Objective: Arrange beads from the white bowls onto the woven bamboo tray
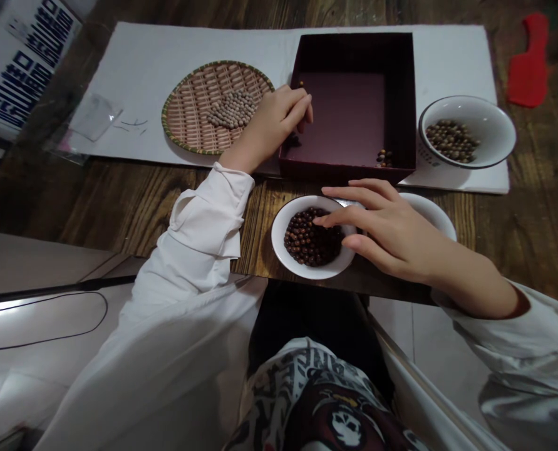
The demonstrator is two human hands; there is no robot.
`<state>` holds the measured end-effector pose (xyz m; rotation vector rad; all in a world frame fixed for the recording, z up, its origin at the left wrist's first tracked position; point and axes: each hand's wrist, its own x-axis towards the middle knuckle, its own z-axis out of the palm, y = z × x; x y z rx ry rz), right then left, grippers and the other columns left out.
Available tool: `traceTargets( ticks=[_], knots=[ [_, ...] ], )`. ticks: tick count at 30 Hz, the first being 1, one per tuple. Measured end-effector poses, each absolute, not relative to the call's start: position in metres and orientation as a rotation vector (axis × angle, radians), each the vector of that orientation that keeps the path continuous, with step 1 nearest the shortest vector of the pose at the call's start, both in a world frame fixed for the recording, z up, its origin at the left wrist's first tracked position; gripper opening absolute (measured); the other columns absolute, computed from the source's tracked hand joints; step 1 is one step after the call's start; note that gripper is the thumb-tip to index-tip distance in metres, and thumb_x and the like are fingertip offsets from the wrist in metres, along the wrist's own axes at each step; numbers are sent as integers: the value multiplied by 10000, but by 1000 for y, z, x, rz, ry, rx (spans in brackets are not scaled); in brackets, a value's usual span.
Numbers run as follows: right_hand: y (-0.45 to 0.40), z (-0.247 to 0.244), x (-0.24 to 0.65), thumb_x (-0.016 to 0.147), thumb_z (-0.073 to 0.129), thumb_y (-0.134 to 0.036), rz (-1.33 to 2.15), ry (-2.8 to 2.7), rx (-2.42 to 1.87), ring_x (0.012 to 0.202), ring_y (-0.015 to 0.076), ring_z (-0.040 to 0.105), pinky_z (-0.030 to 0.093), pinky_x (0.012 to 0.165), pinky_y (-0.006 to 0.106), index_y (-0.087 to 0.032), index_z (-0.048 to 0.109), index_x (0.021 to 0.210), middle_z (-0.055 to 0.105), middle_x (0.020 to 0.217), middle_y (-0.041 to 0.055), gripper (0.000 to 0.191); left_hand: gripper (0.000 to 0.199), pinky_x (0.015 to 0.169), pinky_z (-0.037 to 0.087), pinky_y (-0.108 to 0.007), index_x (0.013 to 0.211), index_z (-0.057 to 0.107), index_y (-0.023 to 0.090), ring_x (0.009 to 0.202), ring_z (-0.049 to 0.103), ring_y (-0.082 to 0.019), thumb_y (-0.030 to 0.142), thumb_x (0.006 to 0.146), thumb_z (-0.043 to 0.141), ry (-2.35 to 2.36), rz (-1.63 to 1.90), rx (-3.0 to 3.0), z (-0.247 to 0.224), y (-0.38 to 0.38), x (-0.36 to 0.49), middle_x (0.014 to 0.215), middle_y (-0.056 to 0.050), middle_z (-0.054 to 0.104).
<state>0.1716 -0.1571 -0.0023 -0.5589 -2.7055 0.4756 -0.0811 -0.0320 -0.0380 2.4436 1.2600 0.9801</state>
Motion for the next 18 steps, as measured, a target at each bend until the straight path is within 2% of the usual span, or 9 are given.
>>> traceTargets(
  ticks=[5,18],
  knots=[
    [-157,-2,172,1026,310,-401,502,-2670,-549,1281,299,513,368,1080,558,-210,623,1169,633,1311,102,394,385,866,431,-372,764,631,215,898,620,-221,263,1028,356,1313,1003,2418,-34,-40,-76,761,-49,667],
    [-157,-1,171,1022,345,-361,507,-2664,-540,1327,298,486,366,1091,559,-199,568,1245,644,1295,109,355,391,865,430,-355,775,648,193,901,620,-217,252,1033,360,1325,981,2432,-33,-40,-76,759,-52,677]
  ],
)
